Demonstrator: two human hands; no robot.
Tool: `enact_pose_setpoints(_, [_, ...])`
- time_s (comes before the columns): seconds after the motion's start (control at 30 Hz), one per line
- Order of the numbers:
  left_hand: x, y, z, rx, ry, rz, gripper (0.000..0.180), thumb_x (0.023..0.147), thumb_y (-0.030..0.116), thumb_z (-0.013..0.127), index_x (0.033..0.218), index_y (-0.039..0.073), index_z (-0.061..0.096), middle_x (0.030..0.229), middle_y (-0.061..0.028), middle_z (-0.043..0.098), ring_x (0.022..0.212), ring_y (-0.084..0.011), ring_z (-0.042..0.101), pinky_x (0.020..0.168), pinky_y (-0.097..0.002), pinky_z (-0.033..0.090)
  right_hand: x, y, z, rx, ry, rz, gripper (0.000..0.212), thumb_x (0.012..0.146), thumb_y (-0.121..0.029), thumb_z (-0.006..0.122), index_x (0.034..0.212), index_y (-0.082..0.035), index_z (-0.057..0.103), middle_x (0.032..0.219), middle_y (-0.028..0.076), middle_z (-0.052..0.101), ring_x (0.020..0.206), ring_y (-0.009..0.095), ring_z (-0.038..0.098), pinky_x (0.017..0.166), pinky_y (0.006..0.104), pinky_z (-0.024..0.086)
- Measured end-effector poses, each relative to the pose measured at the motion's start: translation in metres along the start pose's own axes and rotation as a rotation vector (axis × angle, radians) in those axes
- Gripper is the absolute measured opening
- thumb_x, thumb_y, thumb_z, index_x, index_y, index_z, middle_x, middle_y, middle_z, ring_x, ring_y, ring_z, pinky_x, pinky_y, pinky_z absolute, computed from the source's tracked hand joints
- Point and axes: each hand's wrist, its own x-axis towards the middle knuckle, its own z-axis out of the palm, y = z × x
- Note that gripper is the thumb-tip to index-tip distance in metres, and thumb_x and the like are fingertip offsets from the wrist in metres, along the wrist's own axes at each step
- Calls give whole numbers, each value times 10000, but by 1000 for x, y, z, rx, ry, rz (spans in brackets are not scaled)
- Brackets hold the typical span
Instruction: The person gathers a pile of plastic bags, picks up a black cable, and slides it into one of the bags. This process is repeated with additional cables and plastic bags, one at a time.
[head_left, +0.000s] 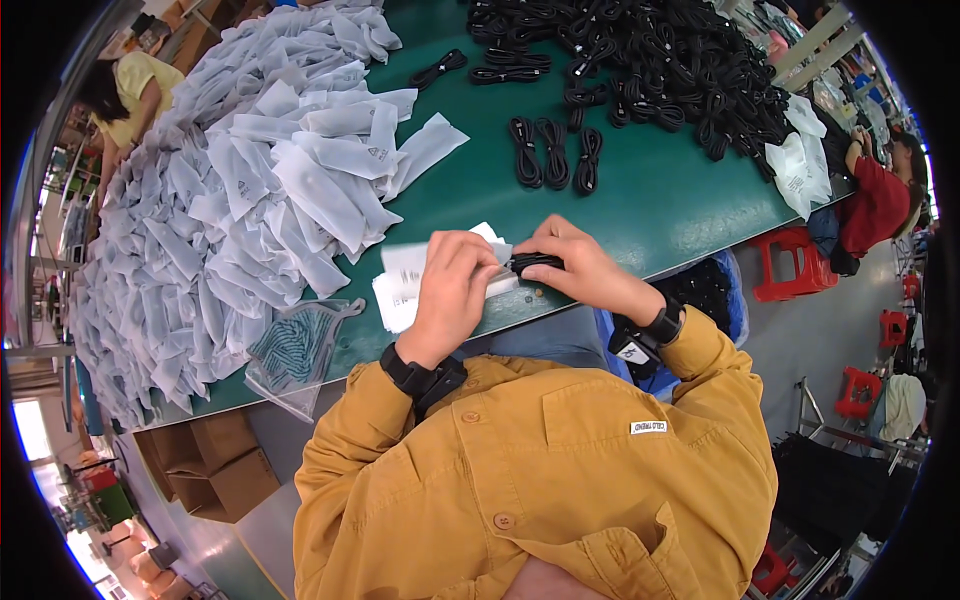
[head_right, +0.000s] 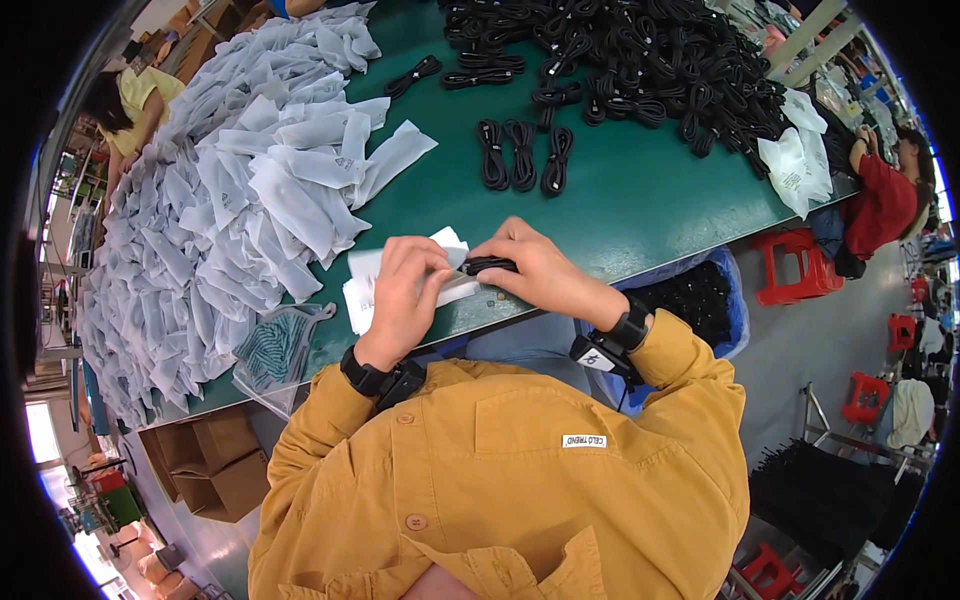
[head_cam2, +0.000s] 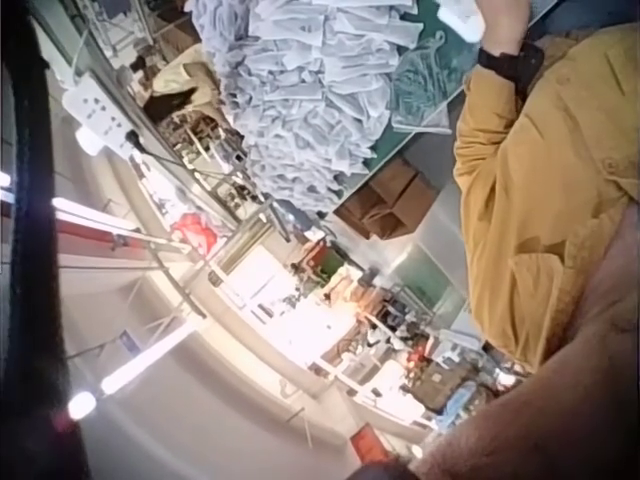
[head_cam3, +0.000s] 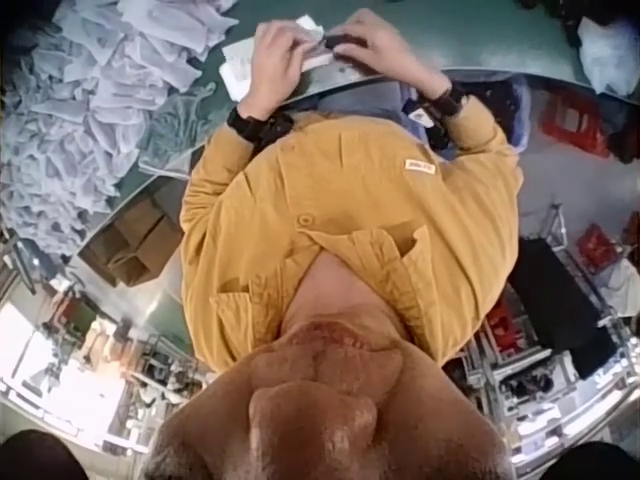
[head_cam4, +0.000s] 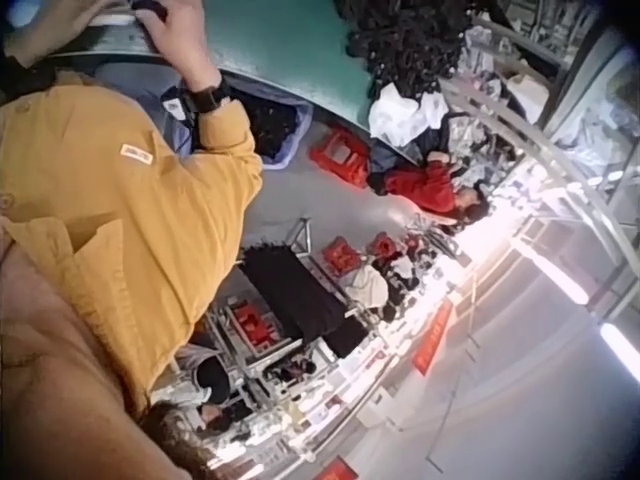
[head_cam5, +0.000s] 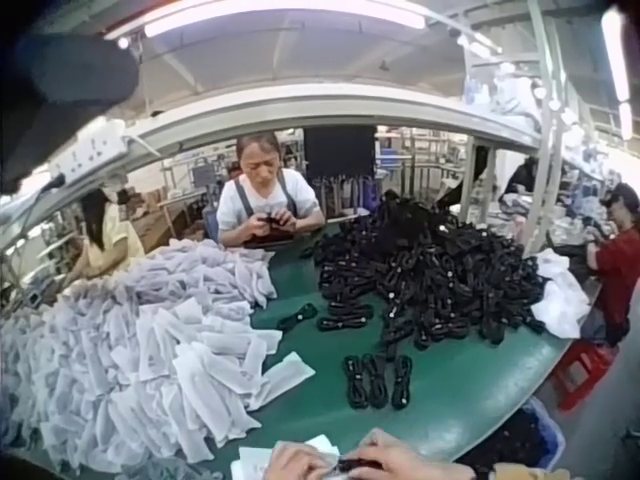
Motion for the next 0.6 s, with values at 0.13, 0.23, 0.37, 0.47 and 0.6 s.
enact_pose_setpoints(0.13, [7,-2,-13,16,70,-114,90,810,-13,654,872,14,596,980,-103,604,892,-268,553,774,-335,451,19,-28,-4,-145,138,-160,266,840,-89,722,1098,-53,673,915,77,574,744,157,548,598,261,448])
enact_pose_setpoints(0.23, [13,1,-21,-111,94,-231,91,798,-31,648,863,8,598,960,-100,589,906,-245,553,786,-319,451,27,-37,-2,4,197,-58,321,813,-42,735,1124,-50,653,995,98,554,749,154,541,611,254,454])
enact_pose_setpoints(0.37, [20,7,-32,-291,78,-396,30,872,14,628,886,13,602,957,-57,599,863,-170,560,777,-279,454,41,-42,8,241,258,-165,363,799,-37,744,1145,-62,638,1016,88,543,737,154,552,624,255,468])
enact_pose_setpoints(0.47, [22,-16,-55,-663,191,-600,68,934,81,602,955,19,619,986,-23,609,849,-119,558,759,-250,452,55,-45,-1,102,304,-199,346,811,-64,738,1140,-58,632,984,94,552,729,178,566,634,275,485])
enact_pose_setpoints(0.6, [49,-42,-124,-521,557,-496,184,943,124,605,1092,16,611,1021,-26,619,844,-132,576,742,-259,465,82,-11,-26,-452,412,-36,265,856,-140,698,1098,-55,633,905,122,581,746,263,602,647,332,519])
